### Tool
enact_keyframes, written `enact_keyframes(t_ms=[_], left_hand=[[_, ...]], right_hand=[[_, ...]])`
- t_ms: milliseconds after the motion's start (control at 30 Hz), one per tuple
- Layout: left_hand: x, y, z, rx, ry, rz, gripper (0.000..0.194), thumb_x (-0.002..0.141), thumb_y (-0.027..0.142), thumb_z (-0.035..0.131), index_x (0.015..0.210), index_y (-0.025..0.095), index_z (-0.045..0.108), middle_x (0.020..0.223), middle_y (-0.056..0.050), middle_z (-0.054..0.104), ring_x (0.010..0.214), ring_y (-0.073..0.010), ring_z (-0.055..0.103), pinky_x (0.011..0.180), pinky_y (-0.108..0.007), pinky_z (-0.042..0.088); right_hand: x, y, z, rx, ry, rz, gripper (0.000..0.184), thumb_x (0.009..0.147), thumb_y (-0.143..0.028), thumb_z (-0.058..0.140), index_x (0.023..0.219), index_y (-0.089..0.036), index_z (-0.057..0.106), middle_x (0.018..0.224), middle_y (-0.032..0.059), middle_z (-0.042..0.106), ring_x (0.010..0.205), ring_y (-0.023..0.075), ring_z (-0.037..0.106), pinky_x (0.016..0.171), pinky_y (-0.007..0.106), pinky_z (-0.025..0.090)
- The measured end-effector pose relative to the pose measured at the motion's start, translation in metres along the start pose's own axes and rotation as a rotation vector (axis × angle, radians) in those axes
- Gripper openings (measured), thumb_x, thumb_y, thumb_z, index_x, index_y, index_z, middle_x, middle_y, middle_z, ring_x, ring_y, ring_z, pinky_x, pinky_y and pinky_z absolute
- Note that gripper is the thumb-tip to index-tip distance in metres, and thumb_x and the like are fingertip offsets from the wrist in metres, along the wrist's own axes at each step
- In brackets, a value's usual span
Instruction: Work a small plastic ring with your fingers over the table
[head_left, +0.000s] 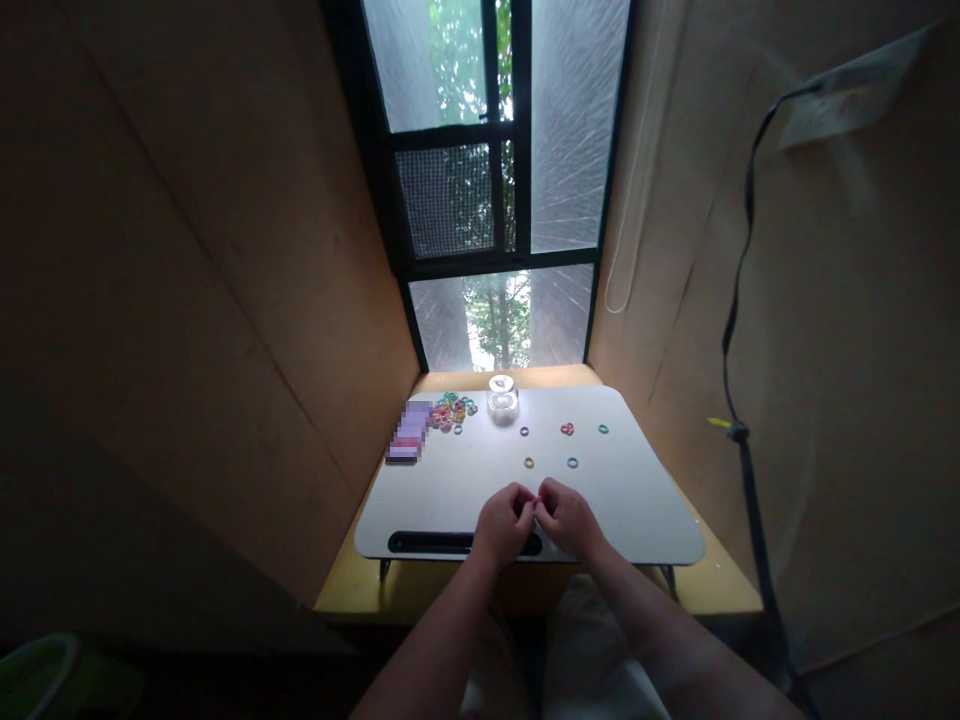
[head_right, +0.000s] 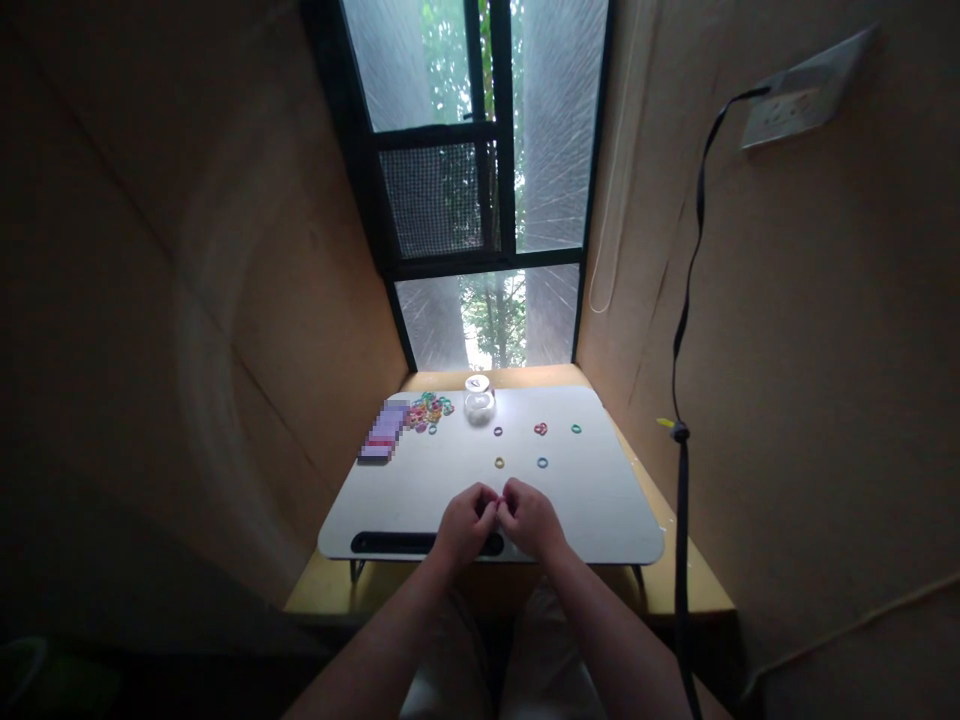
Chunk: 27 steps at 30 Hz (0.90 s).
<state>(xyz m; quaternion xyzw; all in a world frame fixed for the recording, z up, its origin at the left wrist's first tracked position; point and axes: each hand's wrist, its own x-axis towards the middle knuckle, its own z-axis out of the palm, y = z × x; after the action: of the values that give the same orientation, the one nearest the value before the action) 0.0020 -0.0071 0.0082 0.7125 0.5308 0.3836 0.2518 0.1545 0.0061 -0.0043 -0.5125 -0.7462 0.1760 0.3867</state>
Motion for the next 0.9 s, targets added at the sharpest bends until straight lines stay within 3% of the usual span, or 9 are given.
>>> enact_keyframes(t_ms=[900], left_hand=[[0.0, -0.0007, 0.0018, 0.008, 0.04, -0.034, 0.013, 0.085, 0.026, 0.051, 0.079, 0.019, 0.06, 0.074, 0.0, 0.063, 0.069, -0.0131, 0.056, 0.066, -0.025, 0.039]], right_hand=[[-0.0008, -0.0013, -0.0021, 0.047, -0.042, -0.024, 0.006, 0.079, -0.023, 0.048, 0.074, -0.021, 0.051, 0.059, -0.0037, 0.052, 0.053, 0.0118, 0.044, 0.052, 0.022, 0.03]])
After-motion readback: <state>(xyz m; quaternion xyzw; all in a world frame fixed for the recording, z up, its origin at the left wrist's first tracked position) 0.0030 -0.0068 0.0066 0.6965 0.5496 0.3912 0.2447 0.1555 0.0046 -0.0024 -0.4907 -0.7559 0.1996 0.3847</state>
